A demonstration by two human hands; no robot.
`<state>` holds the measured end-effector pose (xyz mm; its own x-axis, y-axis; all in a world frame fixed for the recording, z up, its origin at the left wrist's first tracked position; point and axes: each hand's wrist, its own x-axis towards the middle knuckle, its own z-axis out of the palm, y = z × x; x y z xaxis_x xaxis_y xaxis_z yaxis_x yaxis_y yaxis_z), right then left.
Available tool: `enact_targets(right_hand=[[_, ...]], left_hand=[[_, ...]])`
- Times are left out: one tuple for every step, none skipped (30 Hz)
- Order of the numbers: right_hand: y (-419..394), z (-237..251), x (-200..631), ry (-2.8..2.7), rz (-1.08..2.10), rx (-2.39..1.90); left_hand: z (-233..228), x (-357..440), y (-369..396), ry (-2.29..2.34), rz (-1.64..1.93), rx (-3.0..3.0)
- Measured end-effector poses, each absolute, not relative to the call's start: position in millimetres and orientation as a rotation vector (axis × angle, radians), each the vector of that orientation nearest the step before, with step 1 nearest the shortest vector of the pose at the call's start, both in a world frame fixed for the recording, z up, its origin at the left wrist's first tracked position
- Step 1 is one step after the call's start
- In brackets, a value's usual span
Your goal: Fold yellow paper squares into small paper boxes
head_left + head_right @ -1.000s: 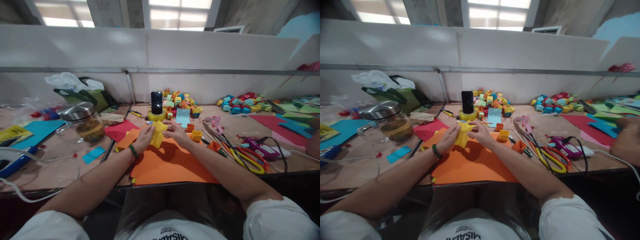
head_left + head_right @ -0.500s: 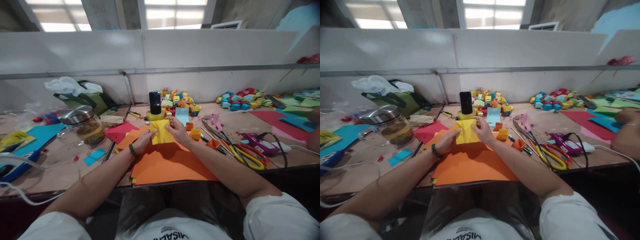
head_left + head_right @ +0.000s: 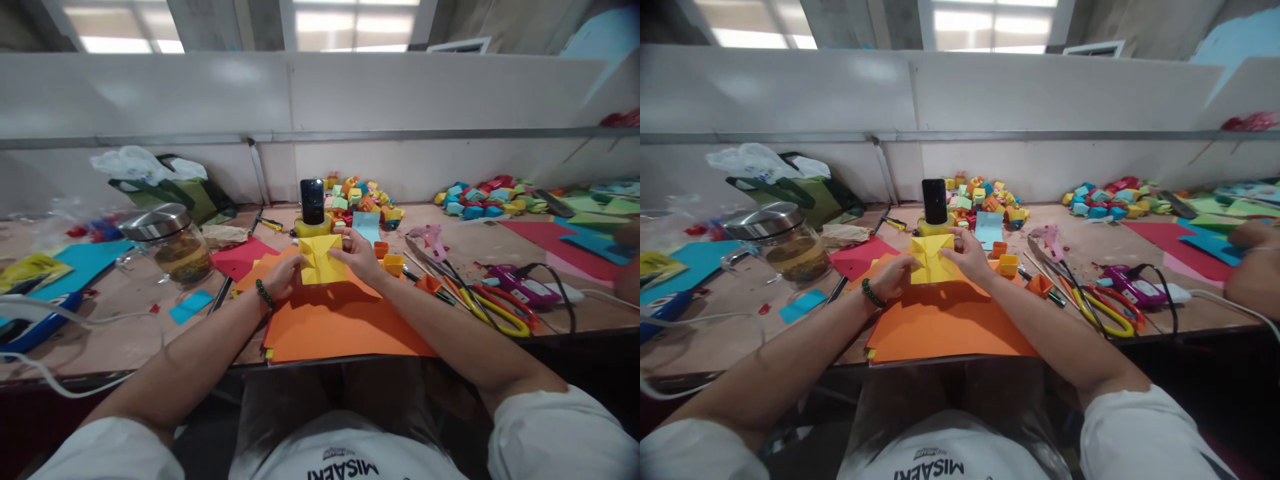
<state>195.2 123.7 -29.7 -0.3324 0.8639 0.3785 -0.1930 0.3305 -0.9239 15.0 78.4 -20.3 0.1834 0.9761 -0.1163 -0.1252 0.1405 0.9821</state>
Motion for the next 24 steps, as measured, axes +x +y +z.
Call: enact_targets(right_hand=[[123.8,-29.5,195.5,-1.516,1.243,-0.631],[123.8,-29.3,195.6,-1.510,1.249,-0.628],[123.6,-29.1,195.4,-1.505,1.257,-0.629],[123.2,-29.1,195.1,-1.500,1.264,-0.631],[122.6,-29.2,194.6,-1.497,1.271,-0.635],[121.9,-29.2,194.1,-1.497,1.274,-0.638],[121.2,-29.3,193.9,-1.501,1.270,-0.640],[120.5,-29.4,193.9,-1.509,1.253,-0.641],[120.0,-29.3,194.4,-1.519,1.222,-0.642],[119.8,-29.2,195.5,-1.533,1.182,-0.648],[119.8,-29.0,197.2,-1.549,1.136,-0.658],[120.1,-28.6,199.5,-1.573,1.088,-0.669],[120.4,-28.0,202.1,-1.611,1.043,-0.677],[120.8,-27.1,204.9,-1.667,1.005,-0.676],[121.0,-26.0,207.5,-1.745,0.970,-0.666],[121.1,-24.6,209.7,-1.838,0.933,-0.646],[121.1,-23.2,211.3,-1.932,0.893,-0.622],[121.0,-21.7,212.2,-2.012,0.852,-0.599],[121.0,-20.5,212.5,-2.065,0.817,-0.584],[121.3,-19.6,212.2,-2.091,0.802,-0.574],[122.0,-19.0,211.5,-2.090,0.815,-0.566],[123.1,-18.8,210.7,-2.066,0.858,-0.560],[124.5,-18.9,210.0,-2.025,0.925,-0.556],[126.1,-19.1,209.4,-1.976,0.999,-0.556]], left_hand=[[-18.7,15.4,77.2,1.002,1.019,1.063],[-17.3,15.9,76.0,0.965,0.996,1.039],[-16.2,16.5,74.7,0.937,0.982,1.030],[-15.4,17.1,73.5,0.924,0.977,1.039],[-15.0,17.6,72.5,0.918,0.970,1.053],[-14.9,17.9,71.7,0.916,0.960,1.065],[-14.9,18.1,71.4,0.916,0.952,1.073],[-15.1,18.1,71.4,0.922,0.953,1.076],[-15.3,17.8,71.9,0.934,0.967,1.074],[-15.3,17.4,72.8,0.952,0.995,1.067],[-15.3,16.7,73.9,0.972,1.033,1.058],[-15.0,16.0,75.1,0.992,1.072,1.048],[-14.6,15.2,76.1,1.009,1.109,1.040],[-14.1,14.4,76.8,1.022,1.138,1.032],[-13.5,13.8,77.1,1.031,1.159,1.028],[-12.9,13.4,76.8,1.036,1.168,1.025],[-12.4,13.3,76.1,1.033,1.163,1.025],[-12.1,13.3,75.2,1.022,1.144,1.027],[-12.1,13.4,74.3,1.005,1.114,1.031],[-12.2,13.5,73.6,0.989,1.079,1.036],[-12.6,13.5,73.3,0.980,1.037,1.040],[-13.2,13.4,73.5,0.980,0.999,1.041],[-13.6,13.1,74.0,0.987,0.969,1.038],[-13.9,12.8,74.8,0.997,0.951,1.034]])
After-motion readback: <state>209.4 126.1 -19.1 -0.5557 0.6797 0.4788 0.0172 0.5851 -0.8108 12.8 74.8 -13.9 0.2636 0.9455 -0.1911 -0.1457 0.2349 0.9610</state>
